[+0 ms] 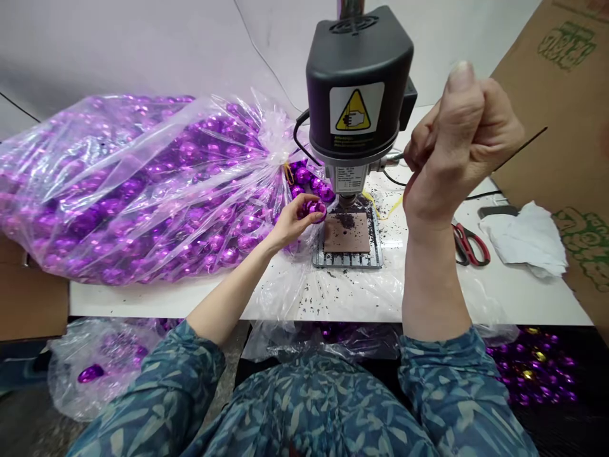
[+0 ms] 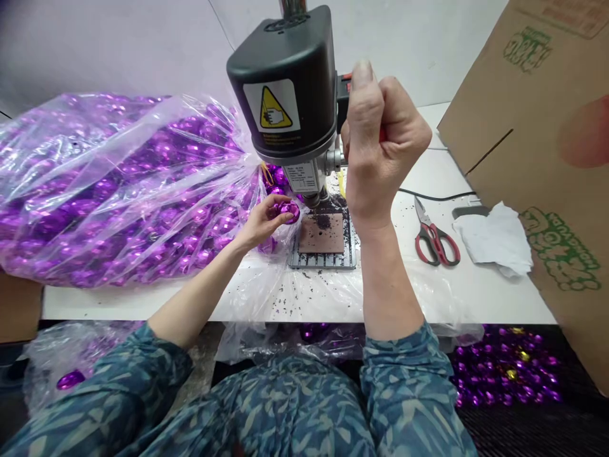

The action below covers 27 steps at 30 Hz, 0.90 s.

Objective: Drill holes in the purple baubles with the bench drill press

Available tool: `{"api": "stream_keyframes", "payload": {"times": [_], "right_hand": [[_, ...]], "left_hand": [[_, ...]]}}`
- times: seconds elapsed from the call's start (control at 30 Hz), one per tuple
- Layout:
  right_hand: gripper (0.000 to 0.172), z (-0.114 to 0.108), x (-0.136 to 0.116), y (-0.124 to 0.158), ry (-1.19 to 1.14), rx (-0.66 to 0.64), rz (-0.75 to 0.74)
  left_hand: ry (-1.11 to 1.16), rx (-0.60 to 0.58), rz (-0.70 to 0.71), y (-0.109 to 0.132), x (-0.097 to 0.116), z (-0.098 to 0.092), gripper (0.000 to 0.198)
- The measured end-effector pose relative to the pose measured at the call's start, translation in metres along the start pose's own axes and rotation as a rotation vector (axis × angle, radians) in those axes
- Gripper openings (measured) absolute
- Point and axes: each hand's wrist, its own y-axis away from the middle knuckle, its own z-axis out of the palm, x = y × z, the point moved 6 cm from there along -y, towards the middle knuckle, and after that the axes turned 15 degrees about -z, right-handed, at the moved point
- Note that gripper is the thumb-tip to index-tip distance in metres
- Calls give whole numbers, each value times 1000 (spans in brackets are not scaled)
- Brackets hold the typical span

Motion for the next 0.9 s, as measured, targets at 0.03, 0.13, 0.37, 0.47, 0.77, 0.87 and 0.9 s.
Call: {"api": "stream_keyframes", "payload": {"times": [0.03,0.13,0.37,0.47,0.77,0.87,0.9], "right_hand": [[56,0,-1,0,8,2,0],[59,0,-2,0,42,0,-5],[62,0,-3,1,103,-30,1],[60,-1,-5,2,80,-29,-6],[62,-1,-5,6,225,-93,21],[64,-1,-4,6,227,-104,41],[64,-1,-4,6,213,-104,45]], "left_hand": [[108,-62,-48,5,-4,4,43],[436,-180,-212,15,-14,18,46],[673,-176,-379,24,-21,29,52],[634,-173,-368,24,-20,29,50],[610,-192,-388,17,-29,34,46],[541,-180,-321,18,-29,35,55],[515,-167,-301,18,-30,35,57]]}}
